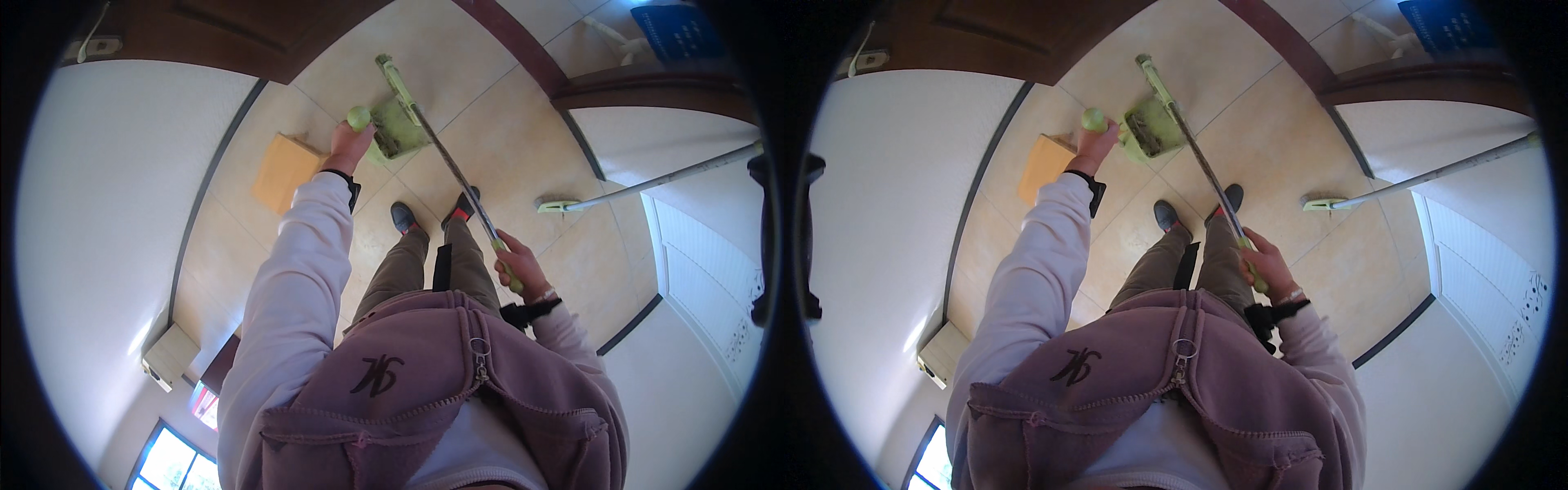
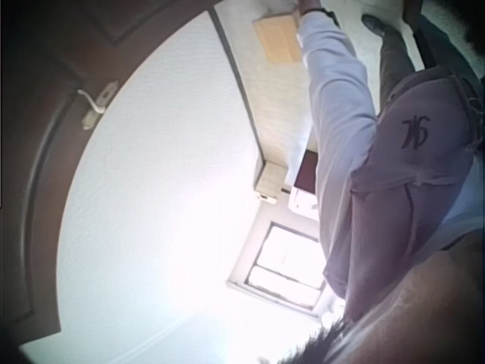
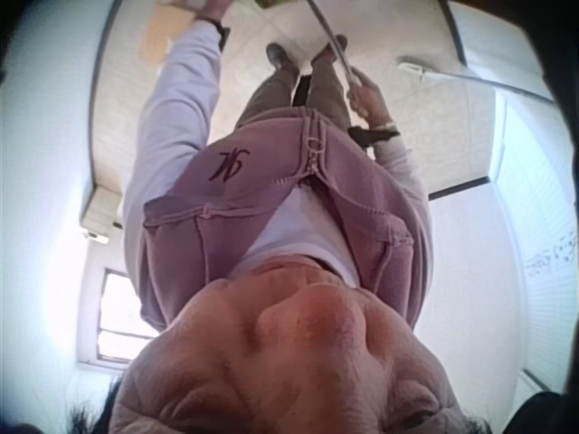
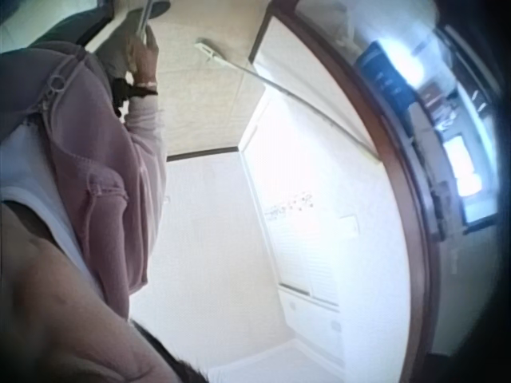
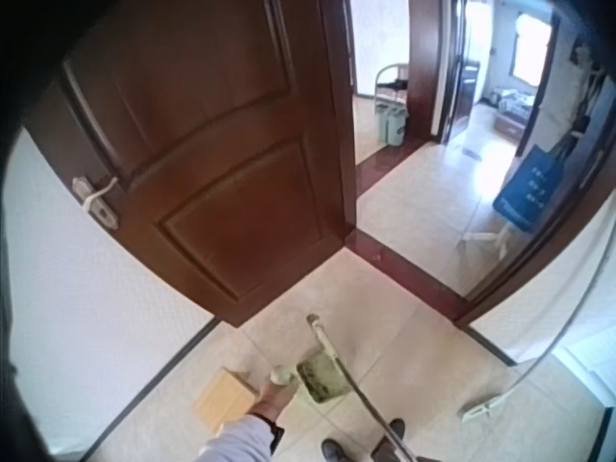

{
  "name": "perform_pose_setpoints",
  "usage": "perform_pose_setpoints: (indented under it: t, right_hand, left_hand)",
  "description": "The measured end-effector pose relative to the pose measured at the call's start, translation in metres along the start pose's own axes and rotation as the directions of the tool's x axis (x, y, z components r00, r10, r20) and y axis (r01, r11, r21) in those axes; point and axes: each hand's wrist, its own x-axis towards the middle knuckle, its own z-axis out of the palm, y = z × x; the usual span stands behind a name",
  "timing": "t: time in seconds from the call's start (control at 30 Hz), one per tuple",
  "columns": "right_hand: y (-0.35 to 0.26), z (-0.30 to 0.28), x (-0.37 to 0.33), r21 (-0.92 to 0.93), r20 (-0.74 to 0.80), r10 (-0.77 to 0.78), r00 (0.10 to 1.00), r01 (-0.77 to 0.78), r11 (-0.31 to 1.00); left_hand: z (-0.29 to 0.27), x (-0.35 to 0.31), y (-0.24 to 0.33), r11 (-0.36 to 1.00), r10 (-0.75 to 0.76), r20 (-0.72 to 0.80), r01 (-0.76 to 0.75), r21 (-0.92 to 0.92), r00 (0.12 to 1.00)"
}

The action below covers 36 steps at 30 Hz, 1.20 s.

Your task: The person sweeps a tiled floor using a broom and dustpan, gathering debris into the dustpan and moving around the room. They briefly lift a small stool to sweep underneath it, then continue sweeping and emptying the dustpan into a plastic bag.

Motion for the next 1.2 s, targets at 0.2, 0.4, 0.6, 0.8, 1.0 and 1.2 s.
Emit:
perform_pose_setpoints:
  t: [0.2, 0.4, 0.6, 0.8, 1.0, 1.2]
  right_hand:
    - [0.013, -0.022, -0.025, -0.089, -0.235, -0.095, 0.967, 0.076, 0.993]
    - [-0.003, -0.045, 0.020, 0.061, -0.388, -0.103, 0.916, 0.138, 0.989]
    - [0.003, -0.038, 0.056, 0.087, -0.397, -0.074, 0.915, 0.118, 0.989]
    - [0.035, -0.003, 0.064, -0.297, -0.292, -0.133, 0.947, 0.043, 0.954]
    - [0.021, 0.040, 0.034, -0.489, 0.061, 0.079, 0.995, -0.039, 0.871]
    - [-0.028, 0.044, -0.020, -0.482, 0.082, 0.136, 0.987, -0.080, 0.873]
  left_hand:
    - [-0.022, -0.007, -0.018, 0.990, -0.048, 0.015, 0.049, -0.129, 0.999]
    - [-0.068, -0.068, -0.020, 0.843, -0.136, 0.057, 0.145, -0.518, 0.989]
    - [-0.090, -0.124, -0.044, 0.787, -0.278, 0.021, 0.240, -0.568, 0.960]
    - [-0.077, -0.148, -0.085, 0.791, -0.370, -0.025, 0.301, -0.533, 0.929]
    - [-0.064, -0.145, -0.113, 0.814, -0.332, -0.015, 0.278, -0.510, 0.943]
    - [-0.077, -0.117, -0.101, 0.817, -0.325, -0.011, 0.275, -0.507, 0.946]
